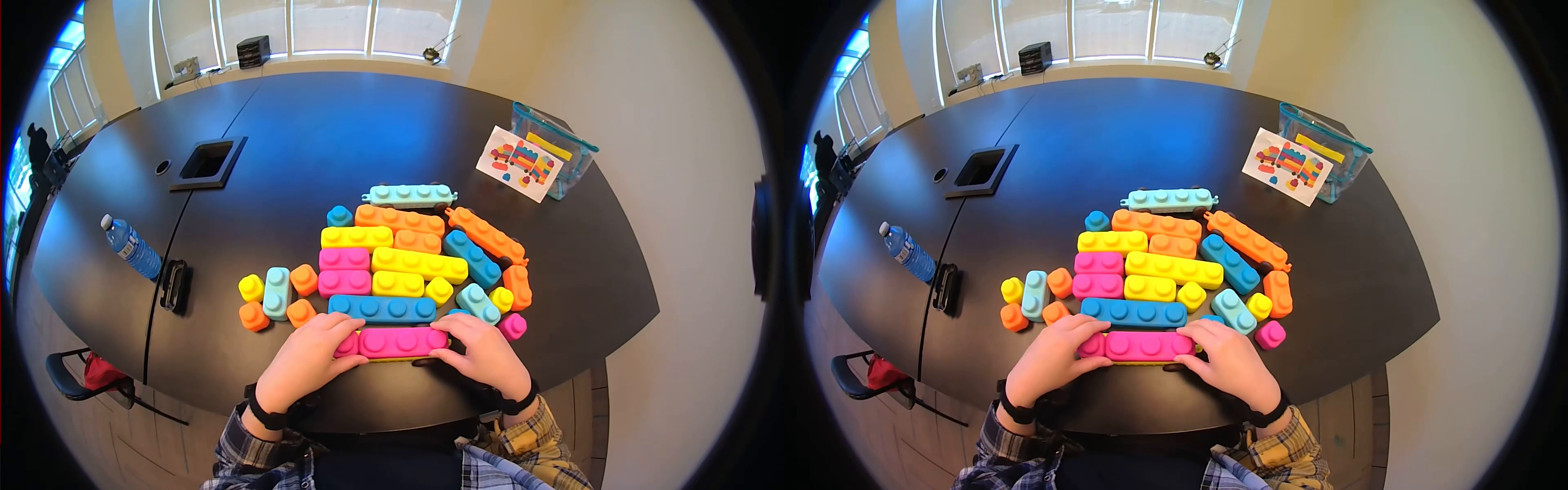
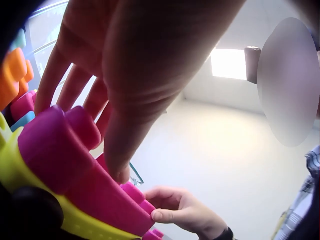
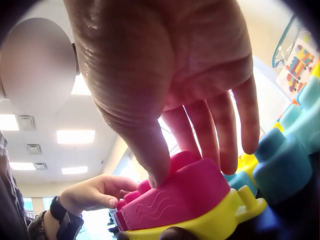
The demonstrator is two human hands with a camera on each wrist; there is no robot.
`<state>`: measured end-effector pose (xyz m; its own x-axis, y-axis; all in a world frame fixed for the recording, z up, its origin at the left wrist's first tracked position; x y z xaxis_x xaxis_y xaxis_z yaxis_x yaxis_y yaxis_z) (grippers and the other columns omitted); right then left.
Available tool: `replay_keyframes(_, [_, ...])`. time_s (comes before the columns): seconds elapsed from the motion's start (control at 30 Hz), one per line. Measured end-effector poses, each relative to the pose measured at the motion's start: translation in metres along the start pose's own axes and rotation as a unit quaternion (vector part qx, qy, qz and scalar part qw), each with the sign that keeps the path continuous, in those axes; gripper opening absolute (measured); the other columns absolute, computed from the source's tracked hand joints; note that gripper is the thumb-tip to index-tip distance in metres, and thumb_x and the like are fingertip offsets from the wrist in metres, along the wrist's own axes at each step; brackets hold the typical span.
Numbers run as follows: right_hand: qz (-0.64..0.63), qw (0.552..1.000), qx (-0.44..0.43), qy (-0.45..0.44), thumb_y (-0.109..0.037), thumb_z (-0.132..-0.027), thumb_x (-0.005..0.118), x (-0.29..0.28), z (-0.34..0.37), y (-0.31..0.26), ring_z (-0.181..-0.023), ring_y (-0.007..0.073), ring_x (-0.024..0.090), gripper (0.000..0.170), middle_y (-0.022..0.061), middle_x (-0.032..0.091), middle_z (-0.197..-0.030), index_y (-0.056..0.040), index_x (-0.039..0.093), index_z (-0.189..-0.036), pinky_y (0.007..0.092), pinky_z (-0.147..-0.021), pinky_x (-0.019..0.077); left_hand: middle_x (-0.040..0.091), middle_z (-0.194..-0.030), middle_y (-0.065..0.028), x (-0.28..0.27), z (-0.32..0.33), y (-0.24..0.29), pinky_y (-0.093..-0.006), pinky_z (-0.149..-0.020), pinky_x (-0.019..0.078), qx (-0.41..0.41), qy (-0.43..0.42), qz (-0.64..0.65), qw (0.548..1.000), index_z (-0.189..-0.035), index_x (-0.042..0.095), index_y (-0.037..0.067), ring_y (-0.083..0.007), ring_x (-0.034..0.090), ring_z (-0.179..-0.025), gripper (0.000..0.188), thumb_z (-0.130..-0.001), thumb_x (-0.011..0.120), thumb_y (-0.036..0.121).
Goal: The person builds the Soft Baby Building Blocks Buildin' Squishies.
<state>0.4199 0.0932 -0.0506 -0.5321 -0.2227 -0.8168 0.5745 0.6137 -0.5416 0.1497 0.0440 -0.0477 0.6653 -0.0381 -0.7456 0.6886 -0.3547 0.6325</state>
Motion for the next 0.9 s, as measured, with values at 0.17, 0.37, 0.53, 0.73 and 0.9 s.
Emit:
replay_keyframes(0.17, [0.016,1.0,-0.012,0.009,-0.025,-0.089,0.084,0.004,-0.002,-0.005,-0.102,0.0341,0.071,0.038,0.0125,0.072,-0.113,-0.0057,0.07,-0.119,0.0413,-0.086,0.0585,0.071,-0.108,-0.012,0.007,-0.002,-0.003,-0.0427,-0.088,0.0568,0.012,-0.005,-0.039,0.999,-0.119,0.074,0.006,-0.0343,0.068,-0.102,0.04,-0.085,0.087,0.023])
replay_keyframes(0.37, [0.035,0.999,-0.014,0.016,-0.025,-0.089,0.084,0.005,-0.001,-0.008,-0.101,0.0333,0.071,0.038,0.0119,0.072,-0.114,-0.0062,0.07,-0.119,0.0406,-0.086,0.0585,0.071,-0.105,-0.0127,0.01,-0.002,-0.005,-0.043,-0.088,0.0564,0.004,-0.005,-0.026,1.0,-0.119,0.074,0.006,-0.0344,0.068,-0.101,0.038,-0.086,0.086,0.023])
replay_keyframes(0.53, [0.03,0.999,-0.005,0.01,-0.025,-0.089,0.084,0.005,0.001,-0.005,-0.102,0.0331,0.071,0.039,0.0118,0.072,-0.115,-0.0061,0.07,-0.12,0.0405,-0.087,0.0584,0.071,-0.108,-0.013,0.01,-0.001,-0.004,-0.0432,-0.089,0.0558,0.003,-0.008,-0.024,1.0,-0.12,0.072,0.005,-0.0352,0.068,-0.102,0.039,-0.087,0.086,0.022])
replay_keyframes(0.73, [0.01,1.0,-0.016,0.022,-0.024,-0.088,0.086,0.001,0.0,-0.008,-0.102,0.0339,0.071,0.043,0.013,0.071,-0.112,-0.0047,0.071,-0.123,0.0402,-0.089,0.0584,0.07,-0.113,-0.0123,-0.002,0.004,0.002,-0.0432,-0.094,0.0549,0.014,0.047,-0.034,0.998,-0.12,0.071,0.005,-0.0356,0.066,-0.109,0.045,-0.083,0.089,0.022])
replay_keyframes(0.9, [0.012,1.0,0.0,0.002,-0.027,-0.089,0.084,0.004,0.002,-0.002,-0.105,0.0343,0.071,0.044,0.013,0.073,-0.116,-0.0052,0.07,-0.125,0.0417,-0.09,0.0581,0.07,-0.11,-0.0118,-0.015,0.018,-0.01,-0.0435,-0.094,0.0551,-0.047,0.017,-0.036,0.998,-0.118,0.071,0.006,-0.0354,0.066,-0.109,0.046,-0.078,0.091,0.016])
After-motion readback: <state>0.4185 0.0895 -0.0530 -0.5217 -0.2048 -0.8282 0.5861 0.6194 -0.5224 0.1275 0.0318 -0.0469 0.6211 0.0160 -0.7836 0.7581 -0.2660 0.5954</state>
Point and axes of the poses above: each hand's wrist, its own z-axis away from the middle knuckle, its own x-axis out of the palm, y = z × x, the point moved 4 cm from there along -z, towards the middle knuckle
